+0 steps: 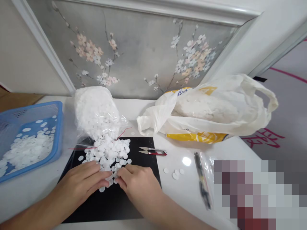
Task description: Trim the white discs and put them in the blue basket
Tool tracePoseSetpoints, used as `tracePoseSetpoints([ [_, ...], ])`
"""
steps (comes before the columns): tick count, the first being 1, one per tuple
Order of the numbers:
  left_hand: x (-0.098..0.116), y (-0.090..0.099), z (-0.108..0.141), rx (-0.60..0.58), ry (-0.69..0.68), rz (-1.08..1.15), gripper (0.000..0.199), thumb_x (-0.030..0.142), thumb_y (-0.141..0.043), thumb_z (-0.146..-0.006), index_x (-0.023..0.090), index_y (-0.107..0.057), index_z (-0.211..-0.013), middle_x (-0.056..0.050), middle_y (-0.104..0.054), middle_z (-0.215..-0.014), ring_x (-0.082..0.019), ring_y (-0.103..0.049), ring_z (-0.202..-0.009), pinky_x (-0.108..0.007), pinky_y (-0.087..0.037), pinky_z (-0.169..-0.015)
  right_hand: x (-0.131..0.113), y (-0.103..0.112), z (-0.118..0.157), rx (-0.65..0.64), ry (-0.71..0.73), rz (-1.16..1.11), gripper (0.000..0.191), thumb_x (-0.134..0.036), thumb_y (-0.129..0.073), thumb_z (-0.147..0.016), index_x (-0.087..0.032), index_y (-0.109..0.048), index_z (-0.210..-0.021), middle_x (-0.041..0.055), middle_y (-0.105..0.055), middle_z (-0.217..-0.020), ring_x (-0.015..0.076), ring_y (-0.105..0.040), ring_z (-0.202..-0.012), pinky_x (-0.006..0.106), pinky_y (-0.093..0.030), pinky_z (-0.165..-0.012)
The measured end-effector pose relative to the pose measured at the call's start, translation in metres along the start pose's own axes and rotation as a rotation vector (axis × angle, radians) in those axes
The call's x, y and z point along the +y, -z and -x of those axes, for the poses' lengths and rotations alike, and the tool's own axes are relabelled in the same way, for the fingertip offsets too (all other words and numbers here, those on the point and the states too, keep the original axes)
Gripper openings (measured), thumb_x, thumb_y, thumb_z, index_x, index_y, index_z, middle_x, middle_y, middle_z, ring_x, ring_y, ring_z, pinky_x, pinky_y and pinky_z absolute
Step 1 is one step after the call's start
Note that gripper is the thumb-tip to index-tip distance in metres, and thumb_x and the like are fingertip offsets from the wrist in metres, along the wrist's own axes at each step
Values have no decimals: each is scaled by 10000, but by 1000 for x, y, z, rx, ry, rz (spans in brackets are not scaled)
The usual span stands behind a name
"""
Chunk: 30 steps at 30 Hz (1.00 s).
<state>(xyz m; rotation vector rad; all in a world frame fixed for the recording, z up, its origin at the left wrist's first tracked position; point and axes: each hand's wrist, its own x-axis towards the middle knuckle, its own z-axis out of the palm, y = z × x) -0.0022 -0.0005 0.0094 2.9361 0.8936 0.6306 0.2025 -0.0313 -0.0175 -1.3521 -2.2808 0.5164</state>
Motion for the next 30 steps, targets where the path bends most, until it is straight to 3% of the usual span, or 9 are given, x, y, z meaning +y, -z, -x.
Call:
tracePoseSetpoints([
  [3,-1,0,0,3,12,31,267,111,-438,-948,163,-665,-819,2,-551,-616,-158,-529,-556,-270,-407,-524,0,0,0,73,16,-83,195,-144,-506,-909,-194,-682,-840,13,-626,-673,135,-540,-561,237,-332,-530],
  [6,-1,0,0,-10,47,67,254,120,-447,-948,166,-664,-824,-3,-565,-631,-159,-540,-566,-266,-411,-526,-4,7,-3,77,-227,-432,166,-205,-539,-881,-189,-686,-806,-29,-525,-601,104,-427,-513,223,-307,-501],
  [10,-1,0,1,-35,46,76,271,143,-431,-961,170,-665,-828,-1,-563,-627,-155,-543,-562,-257,-401,-522,-7,20,-10,-50,-568,-995,242,-372,-635,-822,-174,-615,-683,-88,-323,-505,71,-246,-458,219,-175,-428],
  [15,-4,-2,4,-48,70,108,215,189,-463,-961,177,-668,-898,-1,-580,-666,-152,-561,-593,-250,-406,-554,-7,25,-12,-113,-711,-1379,267,-366,-701,-749,-193,-525,-647,-141,-222,-443,37,-102,-399,228,-71,-398],
  [19,-3,-2,3,-98,307,282,101,241,-563,-916,212,-653,-880,42,-569,-660,-116,-538,-552,-211,-400,-534,-8,24,-12,-113,-697,-1455,228,-266,-608,-760,-204,-440,-619,-106,-349,-471,39,-199,-394,216,-75,-395],
  [23,-2,3,-3,-130,525,372,163,262,-553,-908,224,-603,-758,74,-517,-591,-101,-479,-499,-202,-357,-492,-8,21,-12,-162,-613,-1344,386,-445,-538,-872,-212,-382,-606,-76,-447,-497,37,-218,-368,218,-97,-377],
  [27,-4,11,-4,-99,510,356,194,248,-436,-969,228,-600,-866,53,-602,-699,-111,-556,-604,-208,-404,-576,-8,20,-10,-107,-469,-1038,299,-472,-487,-925,-204,-506,-794,-70,-452,-567,84,-336,-484,215,-255,-458],
  [30,-7,13,-1,-114,333,278,198,246,-456,-970,224,-635,-889,29,-634,-740,-129,-596,-663,-222,-426,-608,-9,24,-7,-70,-434,-779,259,-392,-491,-932,-198,-559,-774,-70,-370,-586,102,-336,-551,221,-274,-502],
])
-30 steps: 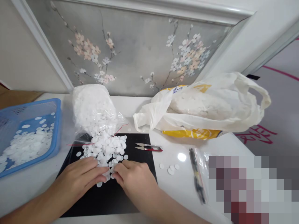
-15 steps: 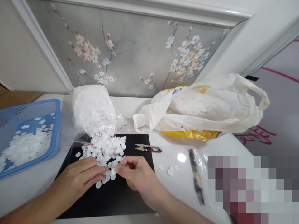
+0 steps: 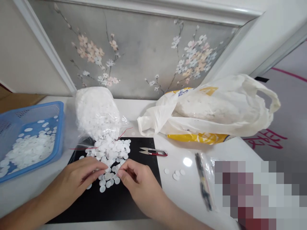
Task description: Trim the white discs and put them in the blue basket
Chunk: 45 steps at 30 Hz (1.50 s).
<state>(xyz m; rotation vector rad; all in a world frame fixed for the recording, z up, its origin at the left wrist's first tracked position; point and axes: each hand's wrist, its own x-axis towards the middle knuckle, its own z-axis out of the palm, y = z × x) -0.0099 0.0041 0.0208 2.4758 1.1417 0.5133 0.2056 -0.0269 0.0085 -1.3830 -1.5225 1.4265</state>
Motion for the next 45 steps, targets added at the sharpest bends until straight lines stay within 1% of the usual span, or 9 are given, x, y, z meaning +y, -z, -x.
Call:
tracePoseSetpoints([
  [5,-2,-7,3,41,-226,-241,294,223,-421,-981,201,-674,-834,3,-581,-649,-161,-549,-592,-268,-392,-552,7,-4,3,44,78,406,76,-242,-612,-853,-222,-646,-789,-89,-394,-486,94,-359,-438,224,-242,-454],
  [8,-2,-11,3,46,-208,-229,297,193,-425,-973,198,-673,-809,3,-577,-644,-161,-545,-590,-267,-385,-551,16,-10,4,17,243,575,62,-191,-652,-835,-229,-669,-881,-34,-626,-627,124,-528,-522,228,-314,-513],
  [12,1,-7,3,-8,-86,-66,239,179,-457,-942,203,-668,-832,-4,-617,-717,-164,-575,-662,-261,-397,-609,19,-14,3,11,366,694,154,-177,-534,-900,-213,-649,-804,20,-660,-663,154,-562,-546,253,-317,-525],
  [15,8,-1,1,-109,207,185,219,295,-465,-943,216,-626,-818,33,-559,-664,-133,-496,-586,-239,-345,-552,12,-11,2,83,234,454,152,-159,-520,-861,-217,-585,-737,-23,-545,-602,125,-477,-522,237,-310,-518],
  [18,15,2,-2,-236,517,535,329,465,-448,-936,215,-535,-741,76,-412,-563,-107,-360,-509,-226,-261,-491,3,-6,-1,70,-3,-49,167,-238,-529,-856,-223,-463,-702,-74,-389,-563,89,-323,-467,213,-251,-455],
  [23,21,-1,-4,-287,612,929,382,542,-505,-884,209,-466,-700,102,-373,-495,-93,-281,-476,-227,-235,-492,-1,-5,-3,-75,-138,-541,365,-456,-485,-927,-227,-353,-675,-87,-418,-544,51,-216,-398,207,-138,-394],
  [28,27,-8,-2,-282,688,1054,422,606,-518,-850,212,-458,-710,110,-355,-461,-96,-239,-468,-235,-199,-481,1,-12,3,-27,63,-190,195,-409,-542,-918,-215,-538,-909,-59,-460,-636,92,-353,-513,213,-294,-479],
  [36,28,-12,4,-219,712,1163,443,617,-513,-852,209,-447,-694,97,-380,-475,-95,-261,-489,-228,-204,-494,7,-20,9,168,533,480,172,-214,-533,-927,-200,-696,-877,-18,-536,-565,108,-424,-448,228,-352,-464],
  [45,32,-16,4,-198,630,1117,376,569,-568,-827,215,-474,-744,80,-490,-511,-102,-400,-495,-227,-279,-506,3,-21,10,276,404,325,151,-213,-582,-845,-187,-692,-745,-67,-378,-494,84,-327,-416,218,-284,-404],
])
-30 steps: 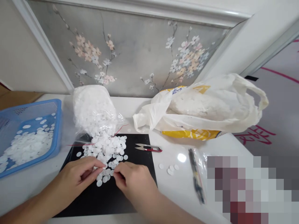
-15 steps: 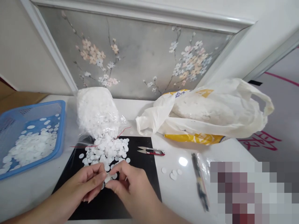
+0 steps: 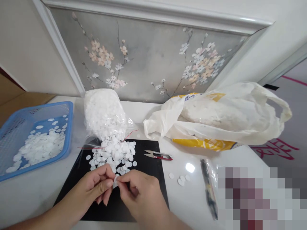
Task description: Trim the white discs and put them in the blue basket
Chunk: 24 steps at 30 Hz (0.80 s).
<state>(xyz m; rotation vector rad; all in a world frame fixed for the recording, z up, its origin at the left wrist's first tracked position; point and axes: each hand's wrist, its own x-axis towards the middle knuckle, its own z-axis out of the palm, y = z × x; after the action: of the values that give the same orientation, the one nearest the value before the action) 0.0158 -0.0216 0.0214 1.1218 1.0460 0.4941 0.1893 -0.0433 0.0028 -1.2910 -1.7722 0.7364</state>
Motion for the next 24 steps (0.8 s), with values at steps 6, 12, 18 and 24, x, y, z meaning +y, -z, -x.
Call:
tracePoseSetpoints([
  [6,-1,-1,2,5,-39,-87,304,479,-565,-871,212,-481,-754,67,-536,-558,-104,-429,-544,-224,-317,-544,-5,3,-5,-86,-411,-353,130,-279,-625,-788,-197,-589,-693,-84,-326,-527,85,-294,-475,227,-249,-458],
  [12,-2,1,-3,-70,28,89,395,574,-598,-815,211,-470,-725,59,-545,-484,-82,-342,-437,-213,-238,-460,2,8,-15,-116,-714,-1062,230,-348,-587,-802,-221,-421,-705,-71,-492,-539,57,-239,-419,213,-130,-415],
  [18,1,3,-3,-63,83,128,377,532,-614,-824,191,-504,-707,52,-539,-482,-72,-316,-441,-213,-201,-460,4,7,-17,-205,-723,-976,256,-344,-701,-771,-201,-490,-747,-20,-632,-621,53,-406,-419,182,-167,-380],
  [24,1,3,-4,-82,68,113,350,513,-571,-861,185,-525,-747,56,-528,-497,-74,-312,-453,-211,-197,-458,2,5,-16,-240,-720,-928,375,-520,-657,-804,-151,-601,-835,19,-641,-667,41,-369,-426,192,-124,-399],
])
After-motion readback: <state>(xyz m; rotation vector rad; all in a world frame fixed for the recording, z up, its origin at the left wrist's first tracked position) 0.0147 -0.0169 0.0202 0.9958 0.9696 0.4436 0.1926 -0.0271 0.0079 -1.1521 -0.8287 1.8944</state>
